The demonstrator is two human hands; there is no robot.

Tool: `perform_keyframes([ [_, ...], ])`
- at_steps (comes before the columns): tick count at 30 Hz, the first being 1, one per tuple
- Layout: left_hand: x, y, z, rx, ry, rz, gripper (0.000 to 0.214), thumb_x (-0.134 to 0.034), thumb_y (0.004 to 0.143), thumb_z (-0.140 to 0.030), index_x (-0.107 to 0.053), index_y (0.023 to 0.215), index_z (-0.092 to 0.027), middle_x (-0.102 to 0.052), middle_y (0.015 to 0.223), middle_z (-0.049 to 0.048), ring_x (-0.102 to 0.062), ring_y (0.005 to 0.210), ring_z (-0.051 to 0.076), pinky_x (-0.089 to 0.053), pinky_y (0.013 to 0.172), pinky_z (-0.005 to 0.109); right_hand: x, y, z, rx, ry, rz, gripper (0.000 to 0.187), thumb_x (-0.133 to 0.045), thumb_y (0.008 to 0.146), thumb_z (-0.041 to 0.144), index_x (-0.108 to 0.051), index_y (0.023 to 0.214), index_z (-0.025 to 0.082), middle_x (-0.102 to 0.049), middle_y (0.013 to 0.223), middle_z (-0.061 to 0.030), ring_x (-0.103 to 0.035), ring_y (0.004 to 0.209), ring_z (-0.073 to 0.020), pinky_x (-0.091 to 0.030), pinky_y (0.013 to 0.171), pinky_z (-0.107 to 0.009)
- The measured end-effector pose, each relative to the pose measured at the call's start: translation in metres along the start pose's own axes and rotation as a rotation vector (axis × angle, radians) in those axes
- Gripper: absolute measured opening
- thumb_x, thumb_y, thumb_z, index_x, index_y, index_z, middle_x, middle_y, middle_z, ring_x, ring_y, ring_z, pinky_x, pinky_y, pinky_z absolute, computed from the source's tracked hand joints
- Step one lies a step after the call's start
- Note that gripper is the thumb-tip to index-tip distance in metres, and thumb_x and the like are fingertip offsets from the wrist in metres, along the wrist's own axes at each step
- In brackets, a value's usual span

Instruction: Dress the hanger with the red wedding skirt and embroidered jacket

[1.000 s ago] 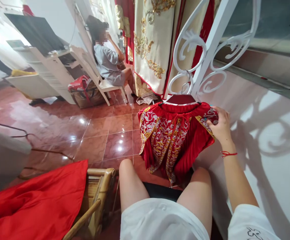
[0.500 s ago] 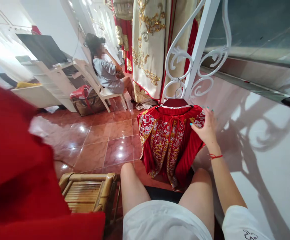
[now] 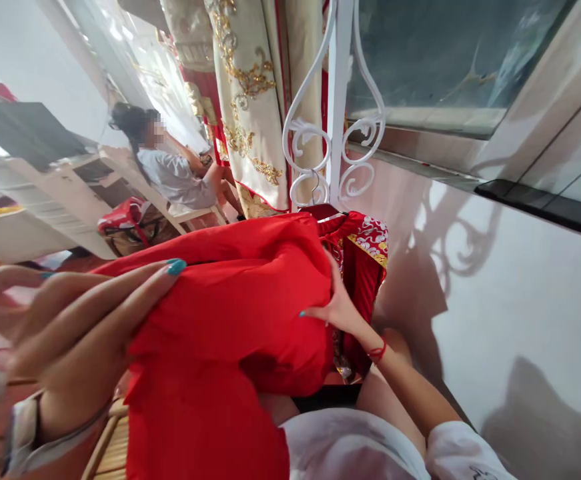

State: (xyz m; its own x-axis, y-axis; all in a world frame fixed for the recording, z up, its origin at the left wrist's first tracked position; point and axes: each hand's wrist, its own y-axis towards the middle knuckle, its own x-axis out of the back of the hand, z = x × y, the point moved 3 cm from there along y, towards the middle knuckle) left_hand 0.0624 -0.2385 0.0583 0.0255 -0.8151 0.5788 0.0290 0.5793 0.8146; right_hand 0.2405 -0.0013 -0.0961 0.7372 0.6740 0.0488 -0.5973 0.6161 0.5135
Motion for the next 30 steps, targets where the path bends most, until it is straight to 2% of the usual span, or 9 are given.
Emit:
perform_keyframes([
  [2, -0.007, 0.005, -0.006, -0.201, 0.066, 0.013, 0.054, -0.057, 0.090, -0.015, -0.054, 0.139, -0.037, -0.069, 0.125, -0.0031, -0.066, 0.093, 0.020, -0.049, 0.093, 0.039, 0.029, 0.007, 0.013, 0.074, -0.132, -0.168, 0.104, -0.081, 0.069, 0.048, -0.025, 0.154, 0.027, -0.030, 0.160, -0.0109, -0.029, 0.148, -0.0288, -0.023, 0.123, -0.047],
  [5, -0.028, -0.005, -0.022, -0.255, 0.044, 0.118, 0.064, -0.048, 0.093, -0.007, -0.041, 0.148, -0.038, -0.070, 0.124, -0.0013, -0.066, 0.089, 0.018, -0.044, 0.093, 0.036, 0.065, 0.016, 0.037, 0.176, -0.378, -0.376, 0.086, -0.073, 0.077, 0.042, -0.032, 0.151, 0.029, -0.036, 0.157, -0.0083, -0.031, 0.147, -0.0301, -0.024, 0.122, -0.052],
  [10, -0.064, -0.037, -0.071, -0.428, -0.374, 0.391, 0.060, -0.053, 0.091, -0.035, -0.043, 0.150, -0.028, -0.076, 0.106, 0.0021, -0.067, 0.083, 0.019, -0.044, 0.095, 0.035, 0.086, 0.017, 0.064, 0.297, -0.651, -0.494, 0.084, -0.068, 0.082, 0.043, -0.027, 0.154, 0.029, -0.047, 0.148, -0.0136, -0.053, 0.128, -0.0332, -0.048, 0.104, -0.050],
  [12, -0.078, -0.038, -0.076, -0.308, -0.559, 0.496, 0.064, -0.060, 0.085, -0.043, -0.045, 0.147, -0.031, -0.071, 0.119, 0.0047, -0.067, 0.097, 0.022, -0.045, 0.097, 0.036, 0.077, 0.013, 0.072, 0.405, -0.705, -0.413, 0.076, -0.067, 0.084, 0.043, -0.034, 0.151, 0.030, -0.060, 0.131, -0.0131, -0.063, 0.111, -0.0311, -0.055, 0.089, -0.044],
  [16, -0.118, -0.025, -0.045, 0.260, -0.829, 0.420, 0.073, -0.066, 0.083, -0.037, -0.036, 0.150, -0.031, -0.058, 0.136, 0.0106, -0.054, 0.125, 0.028, -0.042, 0.108, 0.043, 0.039, 0.002, 0.086, 0.703, -0.741, -0.084, 0.051, -0.054, 0.095, 0.029, -0.044, 0.143, 0.038, -0.064, 0.084, -0.0022, -0.062, 0.070, -0.0180, -0.051, 0.061, -0.029],
  [21, -0.175, -0.032, -0.036, 0.508, -1.183, 0.749, 0.078, -0.077, 0.068, -0.056, -0.057, 0.134, -0.020, -0.065, 0.122, 0.0127, -0.060, 0.113, 0.030, -0.047, 0.101, 0.043, 0.020, -0.009, 0.099, 0.800, -0.706, 0.103, 0.063, -0.046, 0.097, 0.013, -0.027, 0.152, 0.037, -0.055, 0.072, 0.0028, -0.048, 0.058, -0.0128, -0.038, 0.054, -0.024],
  [24, -0.174, -0.045, -0.041, 0.522, -1.127, 0.613, 0.045, -0.071, 0.077, -0.055, -0.072, 0.100, -0.016, -0.070, 0.101, 0.0113, -0.064, 0.095, 0.025, -0.052, 0.091, 0.037, 0.028, -0.019, 0.103, 0.760, -0.698, 0.123, 0.064, -0.045, 0.097, 0.013, -0.025, 0.153, 0.035, -0.055, 0.071, 0.0027, -0.047, 0.058, -0.0125, -0.036, 0.052, -0.023],
  [27, -0.153, -0.058, -0.039, 0.589, -1.072, 0.505, 0.042, -0.063, 0.082, -0.058, -0.073, 0.086, -0.017, -0.071, 0.087, 0.0092, -0.064, 0.081, 0.022, -0.055, 0.078, 0.033, 0.031, -0.028, 0.101, 0.718, -0.690, 0.120, 0.057, -0.043, 0.098, 0.016, -0.029, 0.152, 0.033, -0.057, 0.073, 0.0021, -0.050, 0.058, -0.0121, -0.037, 0.052, -0.023],
  [30, -0.128, -0.064, -0.036, 0.611, -1.132, 0.682, 0.053, -0.074, 0.068, -0.063, -0.074, 0.099, -0.020, -0.072, 0.087, 0.0072, -0.067, 0.081, 0.025, -0.057, 0.072, 0.033, 0.024, -0.028, 0.091, 0.670, -0.717, 0.084, 0.049, -0.041, 0.099, 0.021, -0.038, 0.147, 0.033, -0.055, 0.068, 0.0030, -0.050, 0.055, -0.0126, -0.036, 0.052, -0.025],
])
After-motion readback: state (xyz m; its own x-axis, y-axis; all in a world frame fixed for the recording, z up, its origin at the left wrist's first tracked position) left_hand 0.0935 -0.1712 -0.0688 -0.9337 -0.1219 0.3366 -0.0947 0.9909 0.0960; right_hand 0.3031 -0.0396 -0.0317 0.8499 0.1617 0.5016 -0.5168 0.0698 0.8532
